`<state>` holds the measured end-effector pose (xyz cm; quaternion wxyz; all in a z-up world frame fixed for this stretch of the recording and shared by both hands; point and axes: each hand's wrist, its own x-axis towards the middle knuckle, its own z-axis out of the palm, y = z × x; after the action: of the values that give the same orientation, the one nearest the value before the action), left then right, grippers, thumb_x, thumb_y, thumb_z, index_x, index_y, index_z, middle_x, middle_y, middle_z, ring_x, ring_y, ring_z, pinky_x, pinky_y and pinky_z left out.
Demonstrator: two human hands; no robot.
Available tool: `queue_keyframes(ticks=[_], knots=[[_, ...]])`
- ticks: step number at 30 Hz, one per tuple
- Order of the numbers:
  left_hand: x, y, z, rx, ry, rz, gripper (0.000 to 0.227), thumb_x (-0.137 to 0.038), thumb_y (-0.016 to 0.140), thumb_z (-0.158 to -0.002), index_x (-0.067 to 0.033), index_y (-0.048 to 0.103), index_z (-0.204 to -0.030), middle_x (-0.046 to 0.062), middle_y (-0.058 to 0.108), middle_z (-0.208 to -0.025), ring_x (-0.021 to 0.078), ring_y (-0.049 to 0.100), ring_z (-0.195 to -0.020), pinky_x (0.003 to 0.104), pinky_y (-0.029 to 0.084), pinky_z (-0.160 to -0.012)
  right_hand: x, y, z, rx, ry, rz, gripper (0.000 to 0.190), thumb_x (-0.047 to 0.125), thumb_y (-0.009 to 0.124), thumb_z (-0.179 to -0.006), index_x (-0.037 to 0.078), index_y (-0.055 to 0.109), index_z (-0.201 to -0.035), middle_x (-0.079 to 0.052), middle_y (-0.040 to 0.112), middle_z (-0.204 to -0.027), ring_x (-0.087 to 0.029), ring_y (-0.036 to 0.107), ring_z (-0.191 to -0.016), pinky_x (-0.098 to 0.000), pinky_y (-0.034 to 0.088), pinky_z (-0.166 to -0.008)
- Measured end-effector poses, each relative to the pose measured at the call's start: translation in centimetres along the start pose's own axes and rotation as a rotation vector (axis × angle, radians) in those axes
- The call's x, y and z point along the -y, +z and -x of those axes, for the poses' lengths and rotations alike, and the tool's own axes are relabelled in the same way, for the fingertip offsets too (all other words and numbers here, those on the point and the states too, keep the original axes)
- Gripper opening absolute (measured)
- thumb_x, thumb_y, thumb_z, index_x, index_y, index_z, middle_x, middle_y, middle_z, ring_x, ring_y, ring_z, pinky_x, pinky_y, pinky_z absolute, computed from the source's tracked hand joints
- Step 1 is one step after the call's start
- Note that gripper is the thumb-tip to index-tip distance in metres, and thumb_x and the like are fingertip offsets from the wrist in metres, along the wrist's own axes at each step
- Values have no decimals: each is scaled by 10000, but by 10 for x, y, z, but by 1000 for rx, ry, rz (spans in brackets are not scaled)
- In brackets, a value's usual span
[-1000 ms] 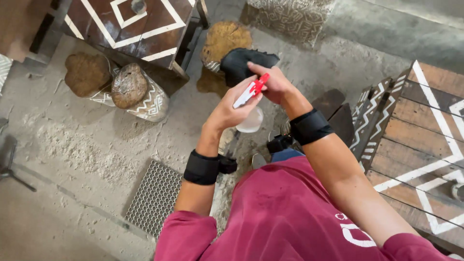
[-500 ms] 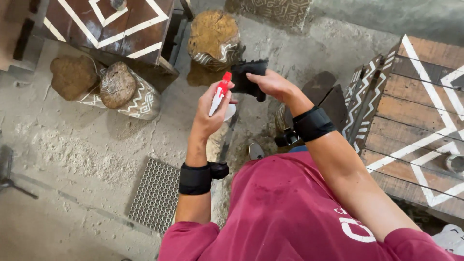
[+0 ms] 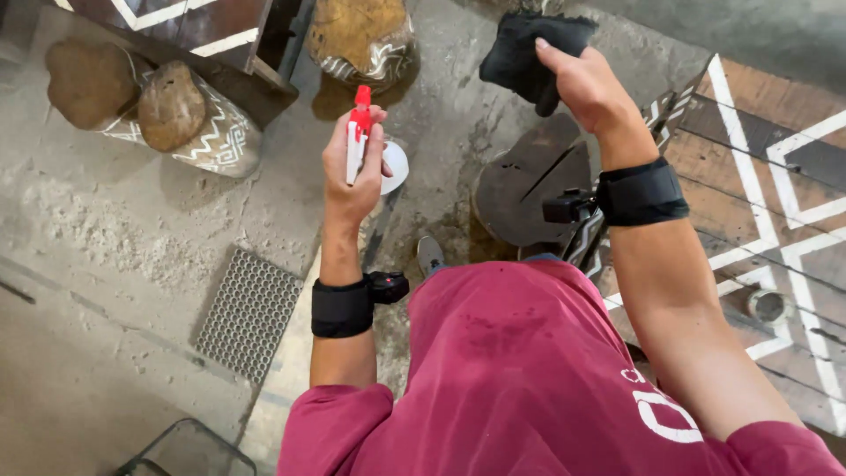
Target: The person sprays liquid from a white spray bottle onto a wooden table and several wooden stools, then wipes each surface with a cloth. The person moves between the table and stools, repeating the spray-and-wipe sequence on each item.
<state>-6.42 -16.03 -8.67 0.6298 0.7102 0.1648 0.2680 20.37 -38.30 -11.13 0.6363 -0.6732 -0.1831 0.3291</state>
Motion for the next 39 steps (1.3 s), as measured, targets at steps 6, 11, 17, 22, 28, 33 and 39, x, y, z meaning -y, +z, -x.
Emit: queue_keyframes(ticks=[6, 11, 17, 22, 28, 33, 39], knots=[[-8, 78, 13, -152, -10, -11, 215, -88, 569, -1121, 0, 598, -1315, 72, 714, -1226, 50, 606, -681, 257, 544, -654, -4, -90, 14, 93, -92, 34, 280, 257, 585, -1127, 86, 703, -1315, 13, 723, -1048, -113, 667, -842, -306, 530, -667], [5, 133, 32, -241, -6, -4, 225, -100, 574, -1110, 0, 591, -1310, 75, 698, -1154, 71, 637, -726, 284, 602, -700, -1, -117, 28, 82, 8, 41, 280, 263, 584, -1068, 94, 699, -1259, 22, 709, -976, -111, 642, -782, -303, 498, -619], [1, 166, 30, -206, 46, -61, 187, -96, 610, -1073, 2, 618, -1231, 74, 707, -1145, 121, 717, -855, 302, 627, -736, -39, -98, 19, 198, 33, 58, 299, 249, 598, -1045, 79, 697, -1270, 67, 699, -1030, -65, 623, -857, -257, 521, -712], [0, 178, 36, -121, -36, -190, 185, -84, 649, -1055, -8, 666, -1223, 93, 746, -1017, 162, 726, -910, 309, 585, -816, -46, -63, 38, 332, 56, 92, 331, 281, 570, -1045, 92, 683, -1293, 78, 681, -980, -59, 581, -795, -256, 491, -653], [0, 188, 41, 94, 159, -272, 266, -70, 721, -969, -52, 643, -1222, 152, 595, -1340, 267, 617, -1245, 375, 511, -1062, -40, -41, 48, 370, 246, -31, 442, 483, 524, -1056, 98, 701, -1179, 28, 667, -890, -101, 579, -721, -278, 469, -594], [18, 195, 48, 53, 297, -530, 292, -120, 792, -934, -102, 675, -1201, 261, 286, -1646, 486, 278, -1535, 534, 241, -1280, -46, -40, 71, 382, 202, -145, 559, 585, 502, -1026, 91, 720, -1175, 57, 705, -993, -51, 622, -844, -231, 524, -726], [2, 190, 62, 74, 284, -573, 294, -143, 806, -903, -105, 718, -1181, 342, 290, -1578, 524, 251, -1461, 531, 222, -1206, -26, -44, 103, 301, 262, -52, 548, 580, 518, -1016, 82, 724, -1117, 15, 681, -898, -95, 616, -765, -261, 492, -643]])
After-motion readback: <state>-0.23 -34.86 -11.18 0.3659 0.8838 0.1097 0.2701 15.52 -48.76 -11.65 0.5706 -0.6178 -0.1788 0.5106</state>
